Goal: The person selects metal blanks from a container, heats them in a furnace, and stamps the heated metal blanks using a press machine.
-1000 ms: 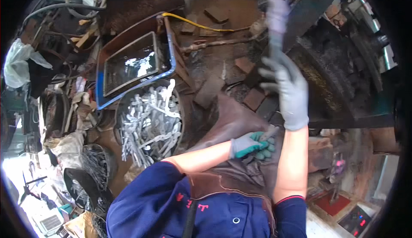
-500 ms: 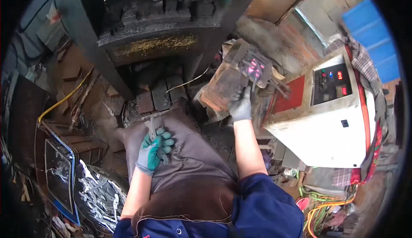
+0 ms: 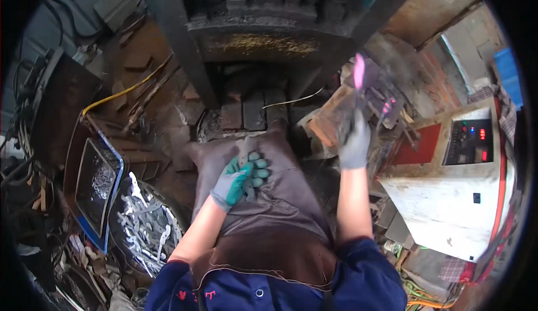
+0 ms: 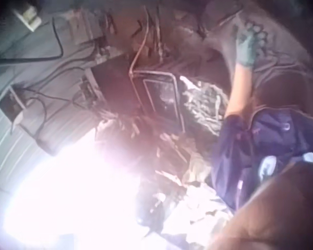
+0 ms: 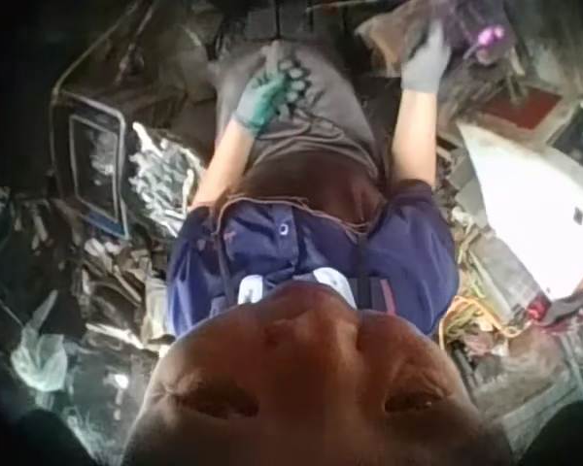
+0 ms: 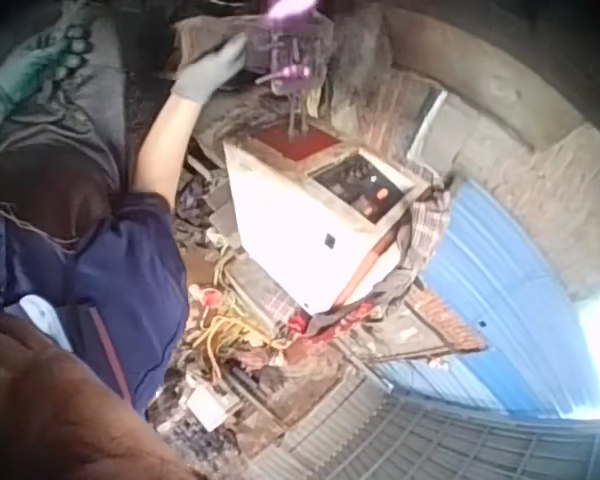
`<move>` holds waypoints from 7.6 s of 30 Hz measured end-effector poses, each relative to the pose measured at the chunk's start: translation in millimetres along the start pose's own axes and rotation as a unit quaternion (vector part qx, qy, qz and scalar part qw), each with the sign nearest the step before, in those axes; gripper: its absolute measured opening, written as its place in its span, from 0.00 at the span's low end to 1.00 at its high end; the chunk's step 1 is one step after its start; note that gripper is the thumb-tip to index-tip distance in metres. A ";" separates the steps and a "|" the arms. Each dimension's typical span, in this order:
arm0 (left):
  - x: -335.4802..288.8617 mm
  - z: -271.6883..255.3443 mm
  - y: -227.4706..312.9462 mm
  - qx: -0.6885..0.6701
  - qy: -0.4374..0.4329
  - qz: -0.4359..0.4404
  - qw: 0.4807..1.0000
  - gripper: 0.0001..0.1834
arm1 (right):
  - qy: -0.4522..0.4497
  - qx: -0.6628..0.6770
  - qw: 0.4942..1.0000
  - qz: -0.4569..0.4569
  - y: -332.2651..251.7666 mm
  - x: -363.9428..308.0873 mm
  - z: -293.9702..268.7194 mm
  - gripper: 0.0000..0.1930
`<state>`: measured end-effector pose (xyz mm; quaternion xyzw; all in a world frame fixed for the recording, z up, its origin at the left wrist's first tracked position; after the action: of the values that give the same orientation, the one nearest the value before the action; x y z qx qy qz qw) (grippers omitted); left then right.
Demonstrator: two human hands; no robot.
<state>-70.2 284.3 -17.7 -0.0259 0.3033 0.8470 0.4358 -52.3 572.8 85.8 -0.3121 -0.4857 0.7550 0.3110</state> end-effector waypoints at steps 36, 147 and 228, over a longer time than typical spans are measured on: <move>-7.9 -15.9 1.8 0.039 0.006 0.051 0.998 0.23 | -0.283 -0.265 0.912 0.134 71.2 -87.0 73.9 0.12; 1.0 4.7 18.0 -0.154 -0.033 0.075 0.985 0.27 | -0.356 -0.316 0.865 0.158 65.8 -83.7 87.0 0.18; -12.5 3.6 9.8 -0.027 -0.011 0.017 0.999 0.32 | 0.129 0.190 0.973 0.007 72.0 76.3 -70.9 0.13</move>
<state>-69.0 272.9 -6.1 -0.0235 0.2760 0.8623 0.4239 -56.1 645.8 -17.5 -0.3452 -0.2867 0.7890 0.4196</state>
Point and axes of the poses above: each hand's wrist, its own x-axis towards the middle knuckle, its own z-axis out of the palm, y = z × x, the point moved 9 cm from there along x, towards the middle knuckle, and after that the axes turned 2 degrees about y, right-handed, at the moved point
